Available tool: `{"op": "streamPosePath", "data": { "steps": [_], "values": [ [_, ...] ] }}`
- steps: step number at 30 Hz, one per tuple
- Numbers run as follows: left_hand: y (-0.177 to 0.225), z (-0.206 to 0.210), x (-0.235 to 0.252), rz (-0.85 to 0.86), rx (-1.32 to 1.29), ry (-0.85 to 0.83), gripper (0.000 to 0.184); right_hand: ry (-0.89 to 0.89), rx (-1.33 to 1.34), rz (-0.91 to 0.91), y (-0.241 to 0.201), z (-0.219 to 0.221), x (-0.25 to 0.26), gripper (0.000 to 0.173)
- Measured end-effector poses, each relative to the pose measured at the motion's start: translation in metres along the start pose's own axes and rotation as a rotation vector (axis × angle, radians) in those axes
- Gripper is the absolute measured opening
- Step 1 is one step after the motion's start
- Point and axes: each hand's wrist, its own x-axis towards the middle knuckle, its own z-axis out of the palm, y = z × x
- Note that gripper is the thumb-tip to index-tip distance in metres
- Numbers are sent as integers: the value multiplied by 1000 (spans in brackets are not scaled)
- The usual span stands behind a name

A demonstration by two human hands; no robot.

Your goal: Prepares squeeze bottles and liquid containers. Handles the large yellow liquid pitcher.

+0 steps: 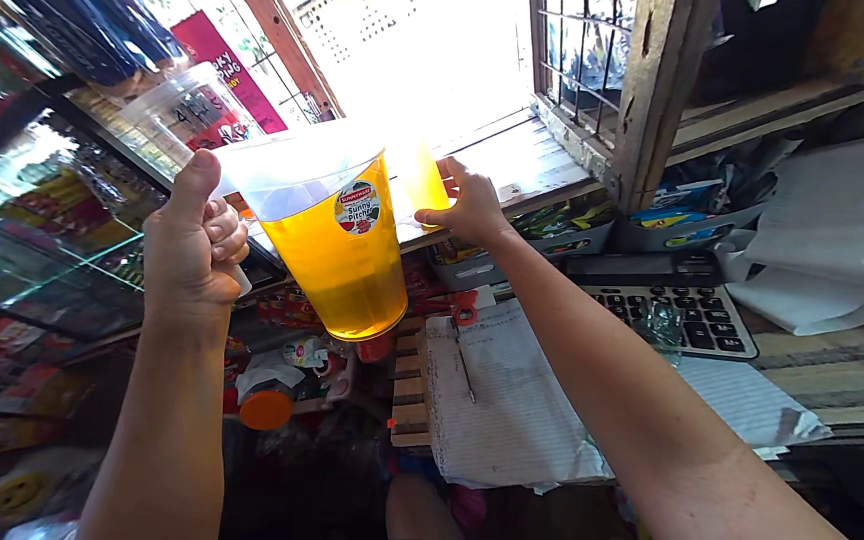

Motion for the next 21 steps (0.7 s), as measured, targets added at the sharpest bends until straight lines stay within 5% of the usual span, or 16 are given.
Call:
{"op": "streamPosePath", "data": {
  "steps": [13, 21],
  "values": [
    [13, -14, 2, 100, -111, -12, 48, 81, 17, -48, 5, -2, 1, 66],
    [26, 13, 28, 139, -177, 135, 46, 231, -26, -3, 4, 1, 1, 70]
  ]
}}
